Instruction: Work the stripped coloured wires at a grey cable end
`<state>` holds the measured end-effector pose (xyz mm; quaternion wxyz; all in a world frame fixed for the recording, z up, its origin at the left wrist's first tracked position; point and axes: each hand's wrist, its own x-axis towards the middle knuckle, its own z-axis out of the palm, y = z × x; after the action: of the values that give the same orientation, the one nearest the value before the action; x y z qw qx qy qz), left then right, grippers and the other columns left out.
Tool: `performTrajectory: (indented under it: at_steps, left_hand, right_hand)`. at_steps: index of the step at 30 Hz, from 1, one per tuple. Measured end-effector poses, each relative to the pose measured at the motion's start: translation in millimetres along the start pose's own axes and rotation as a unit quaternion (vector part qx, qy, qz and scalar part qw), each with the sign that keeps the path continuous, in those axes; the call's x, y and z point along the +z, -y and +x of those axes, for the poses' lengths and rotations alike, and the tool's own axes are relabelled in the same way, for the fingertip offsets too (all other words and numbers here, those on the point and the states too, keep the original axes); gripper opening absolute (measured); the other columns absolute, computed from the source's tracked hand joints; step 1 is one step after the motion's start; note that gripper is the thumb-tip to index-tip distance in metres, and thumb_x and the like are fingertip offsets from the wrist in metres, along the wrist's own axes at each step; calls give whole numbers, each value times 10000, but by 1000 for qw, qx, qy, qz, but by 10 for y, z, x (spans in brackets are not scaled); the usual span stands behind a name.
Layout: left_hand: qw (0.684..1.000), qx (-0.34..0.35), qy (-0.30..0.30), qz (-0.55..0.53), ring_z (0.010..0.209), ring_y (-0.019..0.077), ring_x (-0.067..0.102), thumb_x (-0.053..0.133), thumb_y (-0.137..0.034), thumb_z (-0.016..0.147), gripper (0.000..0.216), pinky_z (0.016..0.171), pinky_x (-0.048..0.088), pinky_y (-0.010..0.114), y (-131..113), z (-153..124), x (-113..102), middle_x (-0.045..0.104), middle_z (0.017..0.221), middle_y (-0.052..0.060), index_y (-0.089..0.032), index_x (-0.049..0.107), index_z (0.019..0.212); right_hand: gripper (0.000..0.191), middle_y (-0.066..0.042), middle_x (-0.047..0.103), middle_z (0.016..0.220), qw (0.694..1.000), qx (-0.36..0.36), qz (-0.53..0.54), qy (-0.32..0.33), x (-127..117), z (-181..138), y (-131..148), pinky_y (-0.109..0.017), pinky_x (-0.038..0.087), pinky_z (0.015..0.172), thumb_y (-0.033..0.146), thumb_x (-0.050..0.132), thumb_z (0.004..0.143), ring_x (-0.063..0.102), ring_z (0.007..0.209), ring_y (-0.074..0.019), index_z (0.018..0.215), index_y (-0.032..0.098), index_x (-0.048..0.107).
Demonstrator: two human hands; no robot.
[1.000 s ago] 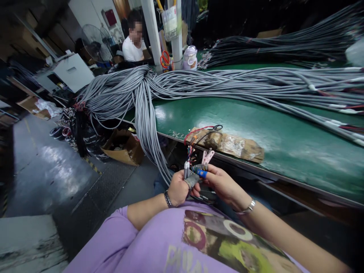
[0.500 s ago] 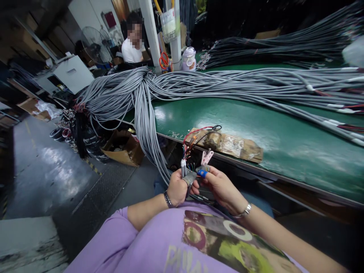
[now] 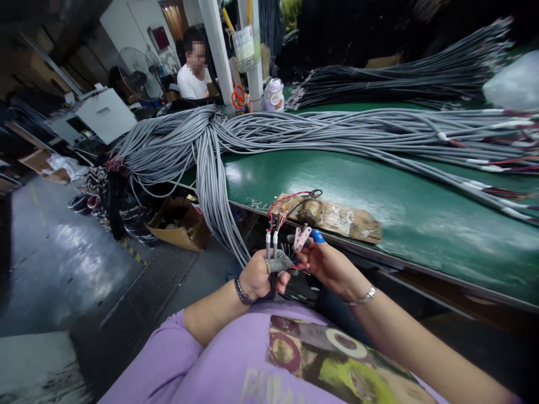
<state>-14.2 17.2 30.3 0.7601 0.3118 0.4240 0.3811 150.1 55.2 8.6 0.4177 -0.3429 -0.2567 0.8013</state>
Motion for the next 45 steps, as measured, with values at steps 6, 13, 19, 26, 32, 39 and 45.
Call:
performTrajectory:
  at_steps: [6,13,19,26,32,39,45]
  left_hand:
    - [999,-20,35,-1,286,96,451,806,-484,510,451,295,308,195,-72,82,35,548,421,-19,-154,551,683]
    - [999,-33,11,1,283,89,426,823,-458,487,462,287,307,195,-37,129,56,545,418,-19,-143,581,723]
    - [999,-42,16,3,285,95,428,818,-450,498,494,295,296,199,-12,150,68,543,421,-25,-140,581,802]
    - [999,-34,-2,12,291,89,429,820,-481,490,510,303,314,194,25,132,52,543,425,-24,-147,557,773]
    - [999,-1,-18,27,288,103,448,801,-512,521,494,299,345,202,107,-6,49,563,437,-17,-159,526,733]
    - [996,72,-57,11,298,97,468,782,-529,569,475,306,349,185,138,-66,108,555,438,-28,-161,509,693]
    - [994,94,-60,-7,302,88,469,781,-491,596,436,306,346,184,114,-20,139,564,463,-27,-155,516,679]
  right_hand:
    - [402,17,568,608,999,-7,22,26,115,27,75,-237,382,482,560,762,652,422,506,-100,766,188,662]
    - [361,11,581,621,999,-4,42,-26,178,52,77,-243,388,465,547,738,690,465,514,-116,723,200,644]
    - [359,-3,610,654,998,-20,39,-35,198,71,62,-267,443,530,534,764,669,513,556,-137,741,201,652]
    - [412,-24,658,710,998,-2,67,-22,157,73,18,-270,450,513,610,697,704,554,567,-148,757,206,635]
    - [396,-27,686,757,997,1,78,18,67,45,28,-230,485,540,594,647,767,590,609,-126,782,201,686]
    - [295,-6,674,712,998,-8,60,-3,103,22,53,-205,473,506,465,763,709,559,578,-99,791,187,709]
    - [401,33,544,558,998,-60,11,-34,178,25,26,-206,370,429,524,817,599,430,480,-79,656,175,629]
